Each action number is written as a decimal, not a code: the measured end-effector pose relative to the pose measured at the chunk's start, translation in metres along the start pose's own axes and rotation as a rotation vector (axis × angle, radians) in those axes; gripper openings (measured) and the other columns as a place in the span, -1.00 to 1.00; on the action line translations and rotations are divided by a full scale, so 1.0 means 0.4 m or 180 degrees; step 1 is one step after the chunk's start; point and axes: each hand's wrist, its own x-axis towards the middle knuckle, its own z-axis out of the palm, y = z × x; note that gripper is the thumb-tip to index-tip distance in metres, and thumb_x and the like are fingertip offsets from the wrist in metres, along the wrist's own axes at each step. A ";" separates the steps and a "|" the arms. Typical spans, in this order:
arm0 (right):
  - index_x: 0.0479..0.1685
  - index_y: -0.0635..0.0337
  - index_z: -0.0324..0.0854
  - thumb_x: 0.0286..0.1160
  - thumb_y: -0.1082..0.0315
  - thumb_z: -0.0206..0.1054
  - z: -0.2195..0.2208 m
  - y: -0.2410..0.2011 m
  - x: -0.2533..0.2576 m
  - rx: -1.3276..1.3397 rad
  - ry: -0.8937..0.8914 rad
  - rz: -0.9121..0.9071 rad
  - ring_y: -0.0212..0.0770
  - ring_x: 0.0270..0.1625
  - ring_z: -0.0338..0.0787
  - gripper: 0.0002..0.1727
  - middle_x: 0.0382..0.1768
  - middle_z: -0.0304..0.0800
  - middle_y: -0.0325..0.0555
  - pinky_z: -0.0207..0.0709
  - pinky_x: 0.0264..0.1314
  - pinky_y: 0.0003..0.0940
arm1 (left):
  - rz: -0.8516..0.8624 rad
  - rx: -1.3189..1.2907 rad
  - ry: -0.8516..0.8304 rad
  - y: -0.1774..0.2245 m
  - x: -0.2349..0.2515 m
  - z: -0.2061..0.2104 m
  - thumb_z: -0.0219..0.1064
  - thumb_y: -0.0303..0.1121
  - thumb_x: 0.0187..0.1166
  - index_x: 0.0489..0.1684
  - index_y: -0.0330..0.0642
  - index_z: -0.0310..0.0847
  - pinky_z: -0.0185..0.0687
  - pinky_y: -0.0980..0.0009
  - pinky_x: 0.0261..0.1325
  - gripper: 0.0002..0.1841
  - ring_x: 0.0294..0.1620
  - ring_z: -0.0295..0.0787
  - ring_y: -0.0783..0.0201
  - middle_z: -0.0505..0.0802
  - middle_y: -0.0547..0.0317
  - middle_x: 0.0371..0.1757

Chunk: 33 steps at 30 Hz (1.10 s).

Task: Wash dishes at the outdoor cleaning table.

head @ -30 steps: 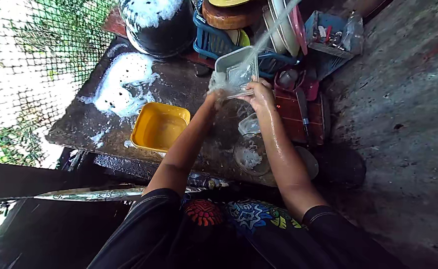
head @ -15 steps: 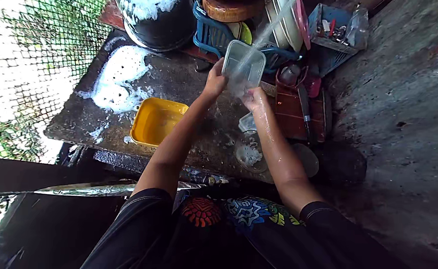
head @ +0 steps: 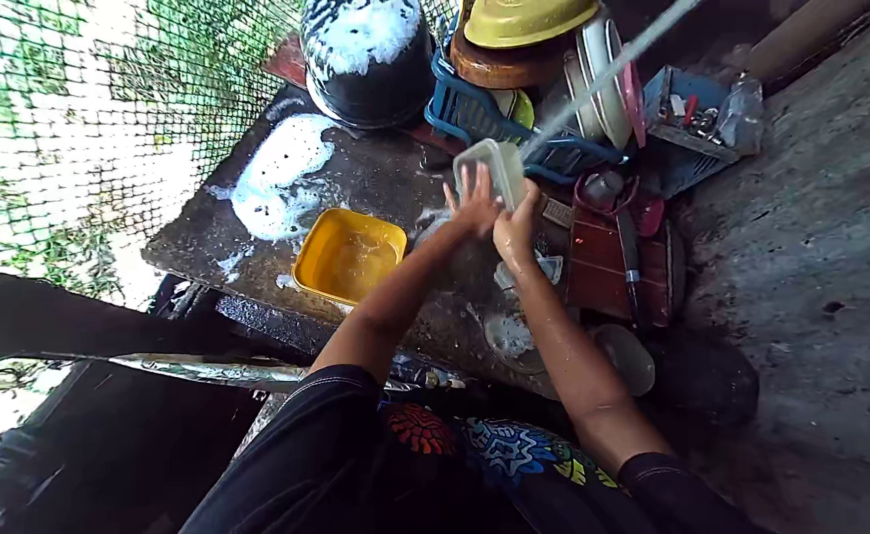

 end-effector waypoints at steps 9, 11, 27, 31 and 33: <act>0.64 0.29 0.12 0.73 0.49 -0.03 -0.098 0.081 0.059 0.3002 -0.0006 0.2774 0.02 0.28 0.71 -0.50 0.41 0.45 0.22 0.74 0.20 -0.19 | 0.1363 0.0597 0.0178 -0.029 -0.065 -0.060 -0.01 -0.14 0.86 -0.02 -0.32 0.85 -0.13 -0.29 0.79 -0.50 0.49 0.63 -0.14 0.88 -0.12 0.17; 0.60 0.28 0.14 0.74 0.45 -0.01 -0.097 0.073 0.053 0.3102 -0.0069 0.2907 -0.01 0.19 0.75 -0.53 0.35 0.48 0.20 0.77 0.11 -0.23 | 0.1361 0.0425 0.0745 -0.039 -0.067 -0.071 0.14 -0.20 0.76 -0.05 -0.26 0.87 0.02 -0.26 0.73 -0.61 0.57 0.53 -0.16 0.81 -0.08 0.32; 0.74 0.46 0.15 0.40 0.67 0.20 -0.094 0.051 0.045 -0.0460 -0.0050 -0.0471 0.19 0.63 0.48 -0.24 0.58 0.42 0.43 0.38 0.66 -0.10 | -0.1024 -0.2629 -0.0471 -0.058 -0.044 -0.013 0.07 -0.42 0.80 0.52 -0.40 0.43 0.61 0.13 0.24 -0.61 0.17 0.70 0.08 0.73 -0.24 0.31; 0.58 0.57 0.35 0.11 0.79 0.34 -0.057 0.126 0.071 -0.1141 0.0666 -0.1823 0.40 0.46 0.60 -0.21 0.42 0.49 0.58 0.50 0.54 -0.02 | -0.1108 -0.3308 -0.0315 -0.023 -0.030 -0.017 0.00 -0.41 0.85 0.60 -0.41 0.35 0.61 0.22 0.33 -0.58 0.26 0.71 0.14 0.70 -0.22 0.38; 0.53 0.57 0.40 0.15 0.77 0.32 -0.061 0.160 0.108 -0.1388 0.0794 -0.2251 0.41 0.42 0.63 -0.27 0.39 0.51 0.60 0.53 0.49 -0.01 | -0.1121 -0.3253 -0.0171 0.006 -0.033 -0.053 -0.01 -0.45 0.84 0.50 -0.46 0.40 0.58 0.24 0.30 -0.62 0.22 0.68 0.17 0.70 -0.22 0.34</act>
